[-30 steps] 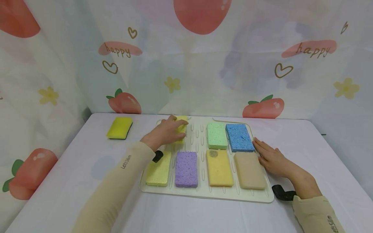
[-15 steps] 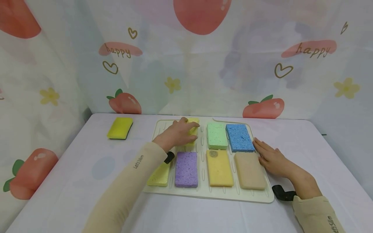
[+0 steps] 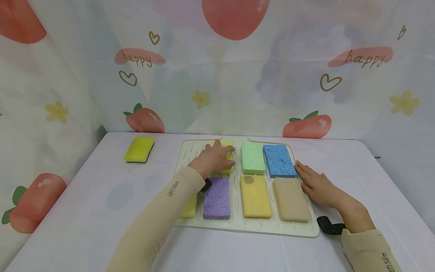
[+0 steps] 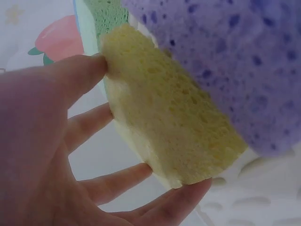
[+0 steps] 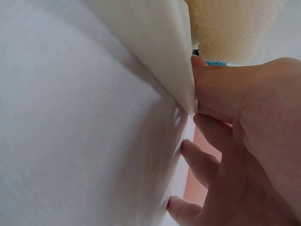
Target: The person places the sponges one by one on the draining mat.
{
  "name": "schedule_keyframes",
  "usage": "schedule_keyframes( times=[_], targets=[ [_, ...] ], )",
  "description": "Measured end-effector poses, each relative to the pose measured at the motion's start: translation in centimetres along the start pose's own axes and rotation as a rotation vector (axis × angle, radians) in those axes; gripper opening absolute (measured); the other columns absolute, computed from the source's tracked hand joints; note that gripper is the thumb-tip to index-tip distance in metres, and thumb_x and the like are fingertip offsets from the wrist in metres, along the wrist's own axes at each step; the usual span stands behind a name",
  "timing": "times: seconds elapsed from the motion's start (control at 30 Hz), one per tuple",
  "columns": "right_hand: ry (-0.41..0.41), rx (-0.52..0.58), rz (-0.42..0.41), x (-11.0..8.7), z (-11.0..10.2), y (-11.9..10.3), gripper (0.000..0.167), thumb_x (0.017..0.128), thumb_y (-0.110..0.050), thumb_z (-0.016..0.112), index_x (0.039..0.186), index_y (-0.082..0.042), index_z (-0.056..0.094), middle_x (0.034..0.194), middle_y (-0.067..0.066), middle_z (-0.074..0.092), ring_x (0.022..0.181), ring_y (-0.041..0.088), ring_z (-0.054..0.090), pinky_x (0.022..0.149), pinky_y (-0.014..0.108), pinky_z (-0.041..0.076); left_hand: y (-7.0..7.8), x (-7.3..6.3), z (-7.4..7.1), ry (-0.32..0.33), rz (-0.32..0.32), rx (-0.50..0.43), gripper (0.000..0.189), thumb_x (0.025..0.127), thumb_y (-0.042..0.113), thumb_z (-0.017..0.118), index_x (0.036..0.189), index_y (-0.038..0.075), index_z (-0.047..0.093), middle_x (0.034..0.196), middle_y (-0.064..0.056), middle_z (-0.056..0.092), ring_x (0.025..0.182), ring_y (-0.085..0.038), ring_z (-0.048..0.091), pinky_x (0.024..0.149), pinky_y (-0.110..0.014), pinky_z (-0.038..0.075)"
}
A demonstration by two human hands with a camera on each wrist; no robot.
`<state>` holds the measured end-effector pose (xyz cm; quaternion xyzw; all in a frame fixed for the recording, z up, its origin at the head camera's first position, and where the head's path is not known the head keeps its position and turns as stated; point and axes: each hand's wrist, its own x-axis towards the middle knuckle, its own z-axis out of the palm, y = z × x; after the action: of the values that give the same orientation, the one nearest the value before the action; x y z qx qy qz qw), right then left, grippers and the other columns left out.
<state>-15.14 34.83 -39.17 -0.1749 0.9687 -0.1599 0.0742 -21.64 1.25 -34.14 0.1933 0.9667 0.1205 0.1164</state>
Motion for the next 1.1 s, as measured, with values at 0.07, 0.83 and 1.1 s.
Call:
schedule_keyframes(
  times=[0.07,0.83,1.1],
  targets=[
    [0.003,-0.003,-0.006,0.0,0.0,0.1,0.057,0.099,-0.009,0.052,0.15,0.01,0.032,0.157,0.03,0.027,0.138,0.058,0.029,0.098,0.085,0.02,0.1,0.0,0.1,-0.011,-0.001,0.003,0.051,0.099,0.045,0.057,0.147,0.029,0.048,0.15,-0.021,0.038,0.125,-0.047,0.048,0.095,-0.055,0.052],
    [-0.012,0.017,-0.003,0.2,0.1,0.2,0.059,0.098,-0.009,0.051,0.151,0.008,0.029,0.159,0.029,0.023,0.141,0.057,0.026,0.099,0.085,0.017,-0.4,-0.1,0.5,-0.017,-0.058,0.038,0.061,0.099,0.047,0.055,0.154,0.03,0.034,0.152,-0.022,0.035,0.132,-0.048,0.042,0.096,-0.053,0.053],
    [-0.005,0.013,-0.008,0.1,0.1,0.3,0.058,0.099,-0.008,0.051,0.151,0.009,0.03,0.158,0.029,0.024,0.139,0.058,0.028,0.098,0.086,0.017,-1.5,-0.2,-0.4,0.024,-0.025,0.037,0.062,0.1,0.045,0.054,0.155,0.025,0.031,0.153,-0.02,0.035,0.133,-0.044,0.042,0.097,-0.05,0.052]
  ],
)
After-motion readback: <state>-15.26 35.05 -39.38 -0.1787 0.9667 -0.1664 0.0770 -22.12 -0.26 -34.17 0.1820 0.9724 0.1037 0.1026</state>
